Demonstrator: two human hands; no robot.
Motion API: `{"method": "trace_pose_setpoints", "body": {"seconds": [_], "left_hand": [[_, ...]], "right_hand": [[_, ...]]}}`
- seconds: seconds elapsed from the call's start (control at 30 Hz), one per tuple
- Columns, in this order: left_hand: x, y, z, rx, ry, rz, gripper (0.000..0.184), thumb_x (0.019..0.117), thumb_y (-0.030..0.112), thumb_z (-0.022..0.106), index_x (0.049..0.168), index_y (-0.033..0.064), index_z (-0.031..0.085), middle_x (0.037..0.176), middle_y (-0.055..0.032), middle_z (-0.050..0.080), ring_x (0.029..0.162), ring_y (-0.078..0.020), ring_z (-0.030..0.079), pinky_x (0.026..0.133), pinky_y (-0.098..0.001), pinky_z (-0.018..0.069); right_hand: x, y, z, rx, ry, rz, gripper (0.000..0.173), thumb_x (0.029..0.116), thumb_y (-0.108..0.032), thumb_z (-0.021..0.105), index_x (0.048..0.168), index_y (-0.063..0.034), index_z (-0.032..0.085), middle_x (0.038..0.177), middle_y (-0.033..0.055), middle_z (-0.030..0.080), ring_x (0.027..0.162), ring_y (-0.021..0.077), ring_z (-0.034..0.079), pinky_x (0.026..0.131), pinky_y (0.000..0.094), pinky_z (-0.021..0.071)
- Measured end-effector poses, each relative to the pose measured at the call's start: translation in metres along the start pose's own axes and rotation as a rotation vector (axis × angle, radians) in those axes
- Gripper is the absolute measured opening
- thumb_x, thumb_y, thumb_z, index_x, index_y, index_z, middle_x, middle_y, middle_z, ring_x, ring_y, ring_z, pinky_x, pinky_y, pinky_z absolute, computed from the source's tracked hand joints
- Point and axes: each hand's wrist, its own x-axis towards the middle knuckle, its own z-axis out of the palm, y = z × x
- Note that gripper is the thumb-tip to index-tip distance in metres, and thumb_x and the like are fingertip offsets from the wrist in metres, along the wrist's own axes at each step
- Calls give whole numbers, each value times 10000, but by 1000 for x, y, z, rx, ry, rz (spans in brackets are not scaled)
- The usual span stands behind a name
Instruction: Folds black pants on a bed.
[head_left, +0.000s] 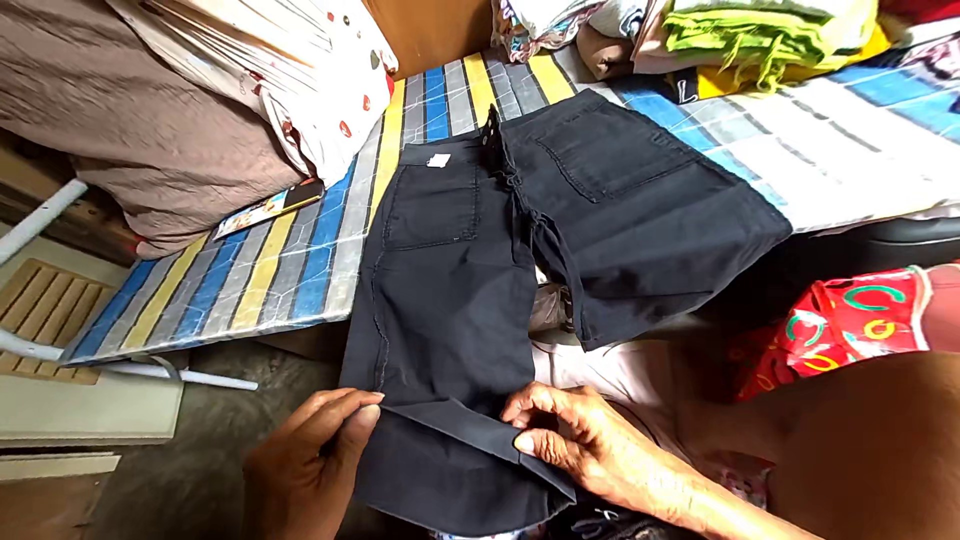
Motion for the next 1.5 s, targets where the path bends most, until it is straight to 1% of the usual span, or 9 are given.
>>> {"method": "trace_pose_setpoints", "body": {"seconds": [0.13, 0.23, 0.53, 0.73, 0.87, 1.13, 1.27, 1.4, 1.5], "left_hand": [[13, 15, 9, 193, 76, -138, 317, 951, 181, 557, 833, -26, 766, 759, -118, 713, 683, -69, 637, 645, -229, 495], [26, 12, 19, 136, 133, -142, 256, 915, 202, 592, 854, 40, 780, 773, -36, 722, 702, 3, 645, 654, -168, 508], [41, 20, 26, -506, 39, -258, 438, 761, -23, 635, 1199, -34, 631, 1033, 29, 752, 920, -23, 730, 807, -196, 614], [36, 14, 39, 25, 227, -130, 261, 857, 165, 660, 1035, -7, 740, 1035, -122, 656, 853, -68, 622, 720, -171, 505], [23, 29, 34, 91, 97, -248, 413, 878, 257, 695, 1150, -51, 650, 702, 25, 602, 574, 9, 517, 546, -159, 440], [1, 54, -8, 68, -45, -509, 265, 879, 12, 580, 1104, -117, 637, 753, -88, 649, 612, -110, 589, 567, -316, 507], [3, 46, -39, 55, -80, -357, 256, 892, -49, 487, 1016, -105, 705, 839, -124, 708, 688, -34, 604, 640, -218, 500], [25, 48, -40, -23, -93, -247, 303, 903, -24, 442, 995, -73, 727, 793, -61, 709, 589, 26, 548, 556, -173, 466], [42, 52, -28, 69, -28, -195, 317, 906, -3, 440, 992, -68, 738, 718, -95, 677, 547, -57, 540, 535, -244, 459]], "right_hand": [[-2, -14, 1, -280, 55, -46, 669, 965, -596, 571, 1290, -13, 621, 1104, 167, 700, 993, 231, 669, 846, 366, 542], [-3, -18, 0, -469, 60, -3, 560, 787, -256, 743, 1295, -52, 624, 1077, 186, 684, 900, 344, 698, 689, 494, 584], [0, -5, -16, 64, 288, 169, 154, 926, -95, 609, 1069, -69, 662, 749, -87, 674, 599, -66, 597, 522, 125, 497], [3, -3, -6, 120, 367, 38, 154, 937, -72, 618, 1084, -50, 657, 804, -73, 696, 661, -75, 614, 575, 105, 510], [2, 0, 1, 3, 331, -136, 134, 968, -68, 589, 1049, 11, 663, 833, 42, 705, 728, -39, 624, 680, 104, 509], [8, -18, 6, -127, 242, -301, 137, 967, -15, 532, 976, 15, 665, 842, 121, 689, 783, 79, 645, 749, 127, 503], [39, -33, -26, -531, 261, -162, 230, 874, -124, 600, 1088, -102, 683, 828, 14, 704, 679, 117, 668, 579, 289, 557], [86, -53, -21, -685, -90, -54, 661, 825, -357, 816, 1413, -159, 588, 1170, 184, 681, 1054, 416, 663, 773, 612, 535], [107, -61, 1, -523, -288, 52, 424, 966, -236, 684, 1357, -83, 631, 1198, 241, 673, 1142, 453, 636, 893, 658, 483]]}}
